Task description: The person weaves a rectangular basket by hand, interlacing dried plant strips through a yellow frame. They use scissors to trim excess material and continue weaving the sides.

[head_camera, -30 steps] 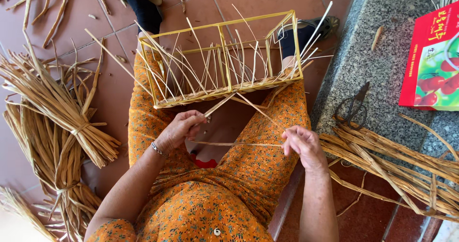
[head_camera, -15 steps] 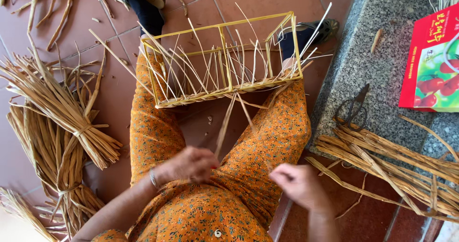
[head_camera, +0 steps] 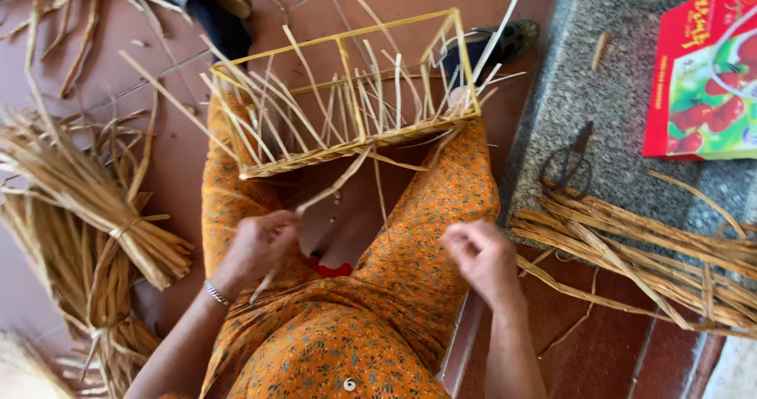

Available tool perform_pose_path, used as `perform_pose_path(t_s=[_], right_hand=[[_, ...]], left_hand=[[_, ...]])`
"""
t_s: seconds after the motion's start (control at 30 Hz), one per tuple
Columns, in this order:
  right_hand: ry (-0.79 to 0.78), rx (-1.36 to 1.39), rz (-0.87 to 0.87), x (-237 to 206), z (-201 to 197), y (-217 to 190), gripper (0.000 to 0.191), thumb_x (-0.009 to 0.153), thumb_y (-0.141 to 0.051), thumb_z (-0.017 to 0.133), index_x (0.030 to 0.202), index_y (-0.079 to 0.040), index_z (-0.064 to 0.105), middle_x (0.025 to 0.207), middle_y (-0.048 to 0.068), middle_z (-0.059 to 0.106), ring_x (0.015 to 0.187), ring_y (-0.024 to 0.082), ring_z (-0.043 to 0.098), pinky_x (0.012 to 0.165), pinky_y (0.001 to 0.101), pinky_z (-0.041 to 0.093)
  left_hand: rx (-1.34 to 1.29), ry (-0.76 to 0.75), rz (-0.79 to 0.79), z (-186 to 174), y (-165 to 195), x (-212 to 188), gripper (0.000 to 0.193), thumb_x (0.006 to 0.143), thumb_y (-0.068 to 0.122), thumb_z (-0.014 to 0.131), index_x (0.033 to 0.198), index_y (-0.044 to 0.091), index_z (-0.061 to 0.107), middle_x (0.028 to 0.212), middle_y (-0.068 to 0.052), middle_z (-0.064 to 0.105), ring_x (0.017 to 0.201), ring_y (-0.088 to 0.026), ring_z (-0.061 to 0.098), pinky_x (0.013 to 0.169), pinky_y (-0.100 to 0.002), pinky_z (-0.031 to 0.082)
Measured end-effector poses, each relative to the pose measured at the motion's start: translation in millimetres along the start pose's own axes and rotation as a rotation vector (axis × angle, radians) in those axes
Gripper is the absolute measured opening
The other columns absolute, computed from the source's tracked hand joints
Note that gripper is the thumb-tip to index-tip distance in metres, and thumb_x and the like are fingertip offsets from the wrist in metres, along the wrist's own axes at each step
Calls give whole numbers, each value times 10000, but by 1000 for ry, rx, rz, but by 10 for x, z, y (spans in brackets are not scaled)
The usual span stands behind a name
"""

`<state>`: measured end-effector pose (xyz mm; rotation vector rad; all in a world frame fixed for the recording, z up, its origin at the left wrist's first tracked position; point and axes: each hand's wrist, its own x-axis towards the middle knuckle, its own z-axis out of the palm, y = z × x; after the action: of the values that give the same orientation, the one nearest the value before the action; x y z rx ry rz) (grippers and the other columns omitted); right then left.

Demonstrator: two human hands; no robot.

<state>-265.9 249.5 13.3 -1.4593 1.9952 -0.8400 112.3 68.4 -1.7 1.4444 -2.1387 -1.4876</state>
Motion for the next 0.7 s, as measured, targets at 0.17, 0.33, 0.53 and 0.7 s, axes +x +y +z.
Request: perform_pose_path(t_s=[0.17,0.33,0.53,0.7], right_hand=[[387,94,310,395,-476,1151,125,982,-196,735,1006,-73,745,795,-3,727,716,117,674,647,246,537],[504,-266,550,944,-925,2069,170,944,-173,780,1093,-119,718,1070,101,667,909,221,671,769,391,567],[456,-479,791,1552,-927,2515,430,790,-103,816,1172,-144,624,1244,192,589,1124,399,591,913,526,503],[405,-440,819,1751,-1068,2594,558,707,-98,843,1194,-147,575,1169,201,660,1105,431,614,948,519,502]], left_hand=[[375,266,-60,-221,-540,68,244,968,211,726,1207,187,770,924,-106,767,778,-220,751,689,-358,600],[495,422,33,-566,-435,207,72,1087,245,756,1137,194,759,986,-59,752,792,-175,723,730,-306,559],[1327,735,167,-578,48,423,294,728,90,755,1013,161,767,1095,-60,745,1050,-231,660,952,-402,486],[471,483,338,-41,465,541,230,892,-50,669,1039,115,734,1069,-54,727,983,-273,698,910,-383,552]])
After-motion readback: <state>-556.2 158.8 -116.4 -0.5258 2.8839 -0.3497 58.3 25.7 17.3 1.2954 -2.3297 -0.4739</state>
